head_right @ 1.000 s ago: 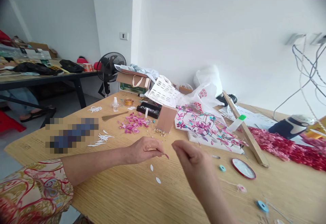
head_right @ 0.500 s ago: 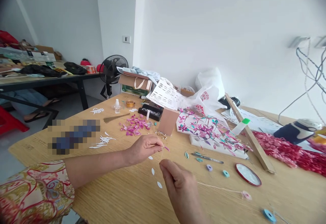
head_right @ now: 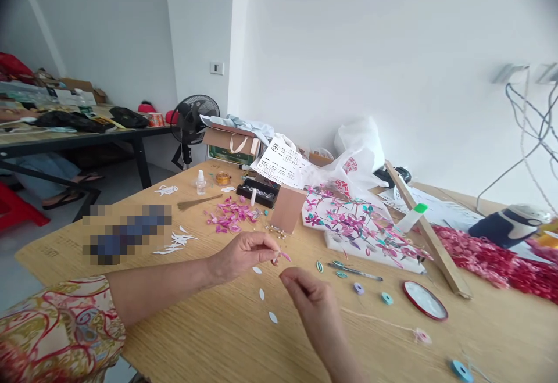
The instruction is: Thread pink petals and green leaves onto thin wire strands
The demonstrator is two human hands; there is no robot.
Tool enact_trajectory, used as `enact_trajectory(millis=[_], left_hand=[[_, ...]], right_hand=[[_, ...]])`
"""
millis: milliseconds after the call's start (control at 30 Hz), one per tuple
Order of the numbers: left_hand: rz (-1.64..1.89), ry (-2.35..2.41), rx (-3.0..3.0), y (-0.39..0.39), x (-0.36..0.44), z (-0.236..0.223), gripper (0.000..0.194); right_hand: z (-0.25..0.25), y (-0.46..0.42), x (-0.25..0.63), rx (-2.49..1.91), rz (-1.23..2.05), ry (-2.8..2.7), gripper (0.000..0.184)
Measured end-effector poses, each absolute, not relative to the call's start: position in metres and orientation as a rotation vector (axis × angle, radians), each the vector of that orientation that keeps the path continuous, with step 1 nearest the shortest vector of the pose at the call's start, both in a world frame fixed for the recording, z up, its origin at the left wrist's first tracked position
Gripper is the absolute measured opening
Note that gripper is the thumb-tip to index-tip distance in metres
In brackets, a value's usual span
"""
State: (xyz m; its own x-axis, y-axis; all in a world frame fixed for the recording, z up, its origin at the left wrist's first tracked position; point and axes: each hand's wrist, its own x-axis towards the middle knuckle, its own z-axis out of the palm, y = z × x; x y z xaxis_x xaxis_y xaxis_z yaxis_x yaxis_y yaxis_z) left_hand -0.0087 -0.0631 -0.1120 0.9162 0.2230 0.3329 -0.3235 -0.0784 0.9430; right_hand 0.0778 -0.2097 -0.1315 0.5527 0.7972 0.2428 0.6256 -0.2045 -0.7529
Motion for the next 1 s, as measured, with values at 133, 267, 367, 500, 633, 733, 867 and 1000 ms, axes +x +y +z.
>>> enact_trajectory(millis=[133, 267, 367, 500, 633, 733, 867, 1000], left_hand=[[0.531, -0.060, 1.795, -0.062, -0.004, -0.116, 0.013], [0.503, -0.234, 2.042, -0.063, -0.006, -0.113, 0.015], [0.380, -0.343, 1.966, -0.065, -0.011, -0.108, 0.014], [0.338, -0.277, 1.689, -0.066, -0.013, -0.107, 0.011], [0.423, -0.140, 1.574, -0.066, -0.010, -0.112, 0.011], [0.490, -0.067, 1.655, -0.064, -0.006, -0.116, 0.011], [0.533, -0.110, 1.962, -0.064, -0.004, -0.115, 0.013], [0.354, -0.286, 2.036, -0.067, -0.010, -0.109, 0.014]], right_hand=[[-0.117, -0.223, 0.056, -2.002, 0.016, -1.389, 0.027], [-0.081, -0.229, 0.070, -2.055, -0.178, -1.399, 0.022], [-0.072, -0.223, 0.094, -2.056, -0.111, -1.286, 0.022], [-0.096, -0.210, 0.107, -1.905, 0.166, -1.193, 0.026], [-0.129, -0.208, 0.086, -1.895, 0.241, -1.155, 0.028], [-0.133, -0.216, 0.064, -1.974, 0.101, -1.276, 0.028], [-0.104, -0.230, 0.055, -2.049, -0.131, -1.459, 0.028], [-0.069, -0.229, 0.076, -2.097, -0.142, -1.480, 0.024]])
